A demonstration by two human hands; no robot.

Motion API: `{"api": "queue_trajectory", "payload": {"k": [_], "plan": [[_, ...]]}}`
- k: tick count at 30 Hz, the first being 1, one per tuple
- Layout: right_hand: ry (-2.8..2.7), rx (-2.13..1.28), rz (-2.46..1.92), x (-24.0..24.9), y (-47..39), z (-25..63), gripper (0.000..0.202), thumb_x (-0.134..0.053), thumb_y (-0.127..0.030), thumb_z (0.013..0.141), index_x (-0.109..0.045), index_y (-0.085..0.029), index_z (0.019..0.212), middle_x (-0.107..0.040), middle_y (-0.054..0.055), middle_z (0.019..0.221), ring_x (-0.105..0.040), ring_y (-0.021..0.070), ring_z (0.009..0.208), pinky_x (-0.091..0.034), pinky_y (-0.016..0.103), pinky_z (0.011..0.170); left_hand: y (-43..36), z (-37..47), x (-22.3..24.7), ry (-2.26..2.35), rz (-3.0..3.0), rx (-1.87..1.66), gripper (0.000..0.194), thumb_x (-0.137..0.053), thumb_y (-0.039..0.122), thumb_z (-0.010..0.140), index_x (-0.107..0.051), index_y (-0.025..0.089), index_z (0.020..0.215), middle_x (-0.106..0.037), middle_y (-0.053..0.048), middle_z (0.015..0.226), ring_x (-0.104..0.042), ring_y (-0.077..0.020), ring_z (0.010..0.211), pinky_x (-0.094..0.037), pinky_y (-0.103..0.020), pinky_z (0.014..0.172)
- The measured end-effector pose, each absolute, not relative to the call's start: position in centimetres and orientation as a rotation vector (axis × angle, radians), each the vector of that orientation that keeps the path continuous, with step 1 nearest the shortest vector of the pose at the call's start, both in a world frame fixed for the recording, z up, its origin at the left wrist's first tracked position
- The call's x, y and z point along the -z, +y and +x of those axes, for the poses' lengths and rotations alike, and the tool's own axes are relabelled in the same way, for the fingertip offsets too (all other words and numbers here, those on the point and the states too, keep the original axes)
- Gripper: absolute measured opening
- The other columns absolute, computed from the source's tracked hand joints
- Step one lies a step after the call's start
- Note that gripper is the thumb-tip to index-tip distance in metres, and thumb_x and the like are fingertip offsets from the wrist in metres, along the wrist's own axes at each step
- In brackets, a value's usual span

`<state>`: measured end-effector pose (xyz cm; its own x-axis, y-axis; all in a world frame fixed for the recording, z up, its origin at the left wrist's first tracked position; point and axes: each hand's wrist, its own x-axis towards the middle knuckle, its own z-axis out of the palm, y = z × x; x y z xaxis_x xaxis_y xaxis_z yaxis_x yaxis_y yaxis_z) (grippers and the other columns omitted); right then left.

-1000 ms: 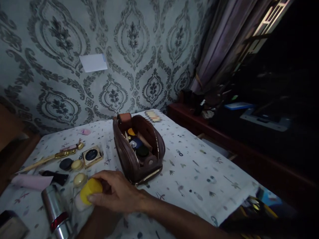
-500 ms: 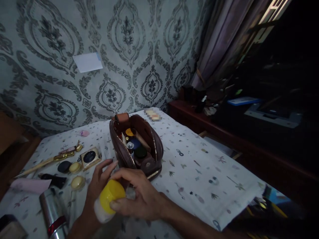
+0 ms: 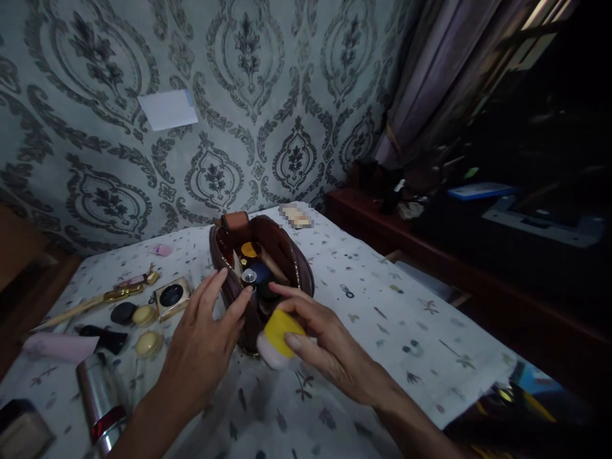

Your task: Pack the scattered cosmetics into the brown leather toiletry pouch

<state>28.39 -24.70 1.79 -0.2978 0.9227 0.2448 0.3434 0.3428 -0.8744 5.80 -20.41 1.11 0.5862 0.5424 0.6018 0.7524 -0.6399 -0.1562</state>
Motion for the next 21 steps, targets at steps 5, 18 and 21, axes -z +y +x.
{"api": "queue_trajectory", "payload": {"k": [5,18,21], "plan": [[-1.871,-0.985,-1.179,-1.8,-24.8,29.5,0.036,-0.048,-0.052,0.097,-0.058,-0.02,0.111,-0.053,0.017,0.139,-0.055,0.0289,0.124,-0.046,0.041,0.097,-20.8,6.1,-1.5,-1.061,-2.449,0.692,0.041,-0.048,0.008,0.093,-0.057,0.02,0.131,-0.045,-0.02,0.14,-0.048,-0.0363,0.129,-0.054,-0.053,0.095],[-1.844,-1.241,-1.13,-1.4,-26.6,32.5,0.049,-0.048,-0.062,0.094,-0.056,-0.024,0.123,-0.067,0.007,0.103,-0.063,0.0212,0.088,-0.05,0.031,0.076,-21.8,6.7,-1.0,-1.18,-2.516,0.714,0.04,-0.04,0.0,0.086,-0.057,0.021,0.116,-0.04,-0.016,0.139,-0.043,-0.0356,0.135,-0.061,-0.041,0.079],[-1.842,-1.276,-1.131,-1.7,-25.9,32.8,0.047,-0.044,-0.061,0.095,-0.056,-0.023,0.121,-0.066,0.006,0.097,-0.062,0.019,0.082,-0.049,0.028,0.069,-21.7,6.2,-0.7,-1.197,-2.537,0.78,0.032,-0.041,0.008,0.09,-0.059,0.021,0.114,-0.041,-0.015,0.137,-0.051,-0.0336,0.126,-0.062,-0.04,0.076]]}}
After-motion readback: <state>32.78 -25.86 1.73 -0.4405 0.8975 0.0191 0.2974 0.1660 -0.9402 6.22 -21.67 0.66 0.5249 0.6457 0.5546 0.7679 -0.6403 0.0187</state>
